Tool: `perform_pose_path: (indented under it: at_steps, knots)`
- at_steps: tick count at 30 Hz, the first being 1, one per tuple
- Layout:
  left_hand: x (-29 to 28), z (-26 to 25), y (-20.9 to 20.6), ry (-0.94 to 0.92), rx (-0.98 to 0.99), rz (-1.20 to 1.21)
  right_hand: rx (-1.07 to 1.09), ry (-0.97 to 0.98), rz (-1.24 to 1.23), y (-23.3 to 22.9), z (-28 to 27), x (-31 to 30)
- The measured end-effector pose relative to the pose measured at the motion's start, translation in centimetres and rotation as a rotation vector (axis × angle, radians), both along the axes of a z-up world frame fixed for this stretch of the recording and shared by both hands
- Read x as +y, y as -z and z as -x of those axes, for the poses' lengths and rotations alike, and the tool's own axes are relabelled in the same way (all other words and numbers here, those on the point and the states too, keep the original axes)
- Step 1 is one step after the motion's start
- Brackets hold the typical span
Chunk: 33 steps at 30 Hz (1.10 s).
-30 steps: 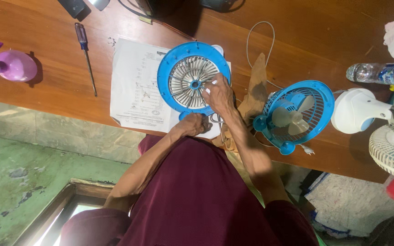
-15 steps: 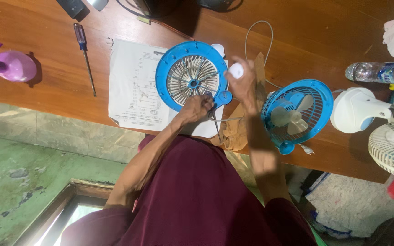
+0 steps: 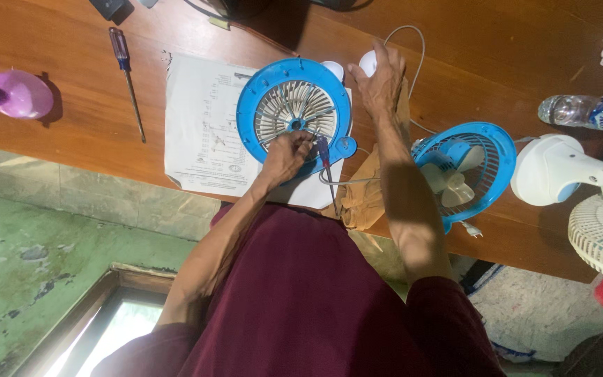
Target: The person disassembles a small blue desk fan by hand, using a screwdriver to remove screws and prying the front grille off. They then handle the fan blades, remove more internal components, and reference a diagram on a piece of paper.
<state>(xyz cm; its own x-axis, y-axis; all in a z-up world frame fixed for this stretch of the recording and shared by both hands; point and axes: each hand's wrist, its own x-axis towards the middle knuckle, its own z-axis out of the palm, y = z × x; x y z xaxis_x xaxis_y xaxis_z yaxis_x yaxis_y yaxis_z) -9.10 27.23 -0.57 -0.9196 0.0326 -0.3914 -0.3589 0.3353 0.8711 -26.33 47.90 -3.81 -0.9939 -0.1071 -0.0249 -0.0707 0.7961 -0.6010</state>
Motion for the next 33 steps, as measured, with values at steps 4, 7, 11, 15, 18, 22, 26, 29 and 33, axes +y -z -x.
perform_pose_path:
  at_steps: [4,7,11,15,18,22,26,29,33]
  knots:
    - [-0.3,-0.5,-0.6,-0.026,-0.05,0.035,-0.014,-0.027,-0.024,-0.4,-0.3,0.7]
    - [-0.2,-0.8,-0.4,-0.053,-0.061,-0.043,0.017,0.004,0.053,-1.5,-2.0,1.4]
    - [0.0,-1.1,0.3,-0.038,-0.041,-0.062,-0.172,0.124,0.134,-5.5,-6.7,1.5]
    - [-0.2,-1.7,0.1,-0.025,-0.056,-0.09,-0.321,0.135,-0.103,-7.1,-11.5,1.0]
    - [-0.4,-1.9,-0.1,-0.028,-0.015,-0.121,-0.26,0.102,0.111,-7.7,-15.9,0.9]
    - [-0.8,-2.4,-0.2,-0.048,-0.081,-0.108,-0.243,-0.055,0.018,-7.5,-18.3,-1.0]
    - [-1.8,-2.7,0.0,-0.051,-0.091,-0.077,-0.257,-0.115,-0.131,-6.5,-19.2,-2.4]
    - [-2.5,-3.1,0.1,-0.068,-0.07,-0.106,-0.366,-0.122,-0.125,-6.2,-19.0,-2.6]
    - [-3.4,-3.2,0.1,-0.059,-0.014,-0.092,-0.334,-0.072,-0.057,-7.4,-19.3,-3.0]
